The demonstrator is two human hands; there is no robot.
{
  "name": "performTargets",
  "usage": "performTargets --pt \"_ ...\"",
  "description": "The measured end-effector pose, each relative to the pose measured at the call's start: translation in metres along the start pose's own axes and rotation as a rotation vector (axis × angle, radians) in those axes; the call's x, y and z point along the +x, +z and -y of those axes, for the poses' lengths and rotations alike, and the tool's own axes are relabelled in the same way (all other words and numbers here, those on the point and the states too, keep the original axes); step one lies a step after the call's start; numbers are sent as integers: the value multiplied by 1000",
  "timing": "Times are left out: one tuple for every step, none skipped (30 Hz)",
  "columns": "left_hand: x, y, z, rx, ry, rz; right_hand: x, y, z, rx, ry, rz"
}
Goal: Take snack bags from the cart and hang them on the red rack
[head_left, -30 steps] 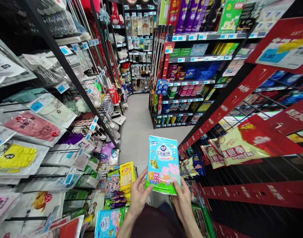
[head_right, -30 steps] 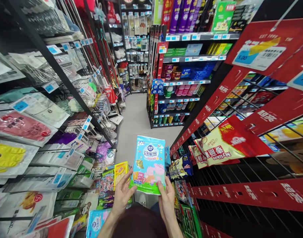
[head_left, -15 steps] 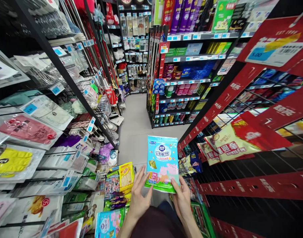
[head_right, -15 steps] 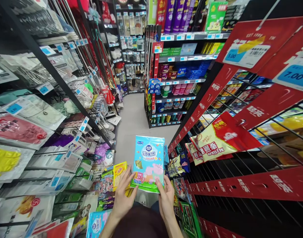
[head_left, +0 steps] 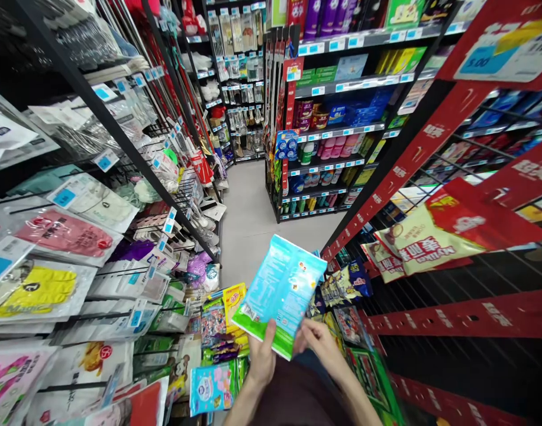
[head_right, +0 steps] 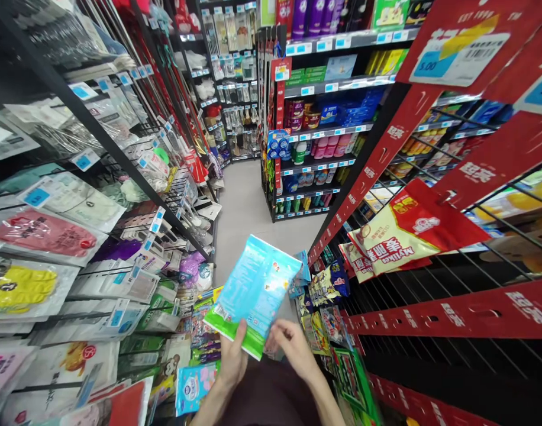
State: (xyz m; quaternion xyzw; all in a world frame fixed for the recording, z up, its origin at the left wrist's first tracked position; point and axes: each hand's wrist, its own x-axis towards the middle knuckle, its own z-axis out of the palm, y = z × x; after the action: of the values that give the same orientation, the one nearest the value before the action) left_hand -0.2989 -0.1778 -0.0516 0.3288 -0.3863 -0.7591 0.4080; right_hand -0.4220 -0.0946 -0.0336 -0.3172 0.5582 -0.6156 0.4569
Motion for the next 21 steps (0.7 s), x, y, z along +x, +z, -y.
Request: performTargets --pt "-4 1 1 -15 -24 44 1 -2 -3 9 -19 -105" --pt "-7 2 2 11 -44 99 2 -4 -6 36 -36 -209" --pt "-11 2 2 67 -58 160 2 -5 -7 72 -49 -310" --pt "-14 2 1 136 -67 222 2 -5 -7 106 -58 -396" --pt "-16 1 1 205 -70 277 1 -5 -5 134 -62 -455" --pt "-17 0 0 263 -72 322 0 -4 -3 152 -65 -493" --pt "-18 -1 -1 303 -71 354 -2 -3 -1 156 -71 -515" --pt "-18 -2 -1 322 -69 372 -3 -2 2 149 -82 -529" --pt "-17 -4 0 322 -70 379 -5 -1 4 135 -94 -535" --pt "-17 -5 1 306 -76 377 -6 1 7 117 -106 -536" --pt "-16 -6 3 272 -89 368 -8 2 9 96 -115 -534" --pt "-16 -7 6 216 -108 356 -9 3 11 75 -123 -532" --pt "-16 -7 9 140 -133 339 -10 3 12 55 -128 -528" --pt "-16 -7 11 52 -167 320 -11 3 13 40 -133 -525" --pt "-17 -6 14 -38 -202 292 -13 3 13 29 -138 -522" --pt "-17 -4 16 -120 -233 259 -14 3 13 25 -141 -521" --pt "-18 -3 17 -185 -259 224 -15 3 12 23 -144 -518" --pt "-19 -2 17 -228 -276 189 -16 2 12 21 -146 -517" --pt "-20 0 17 -252 -283 162 -17 2 11 19 -147 -516" --pt "-21 0 17 -262 -281 144 -17 1 10 15 -148 -516" --pt "-21 1 16 -263 -275 136 -18 1 10 9 -150 -516"
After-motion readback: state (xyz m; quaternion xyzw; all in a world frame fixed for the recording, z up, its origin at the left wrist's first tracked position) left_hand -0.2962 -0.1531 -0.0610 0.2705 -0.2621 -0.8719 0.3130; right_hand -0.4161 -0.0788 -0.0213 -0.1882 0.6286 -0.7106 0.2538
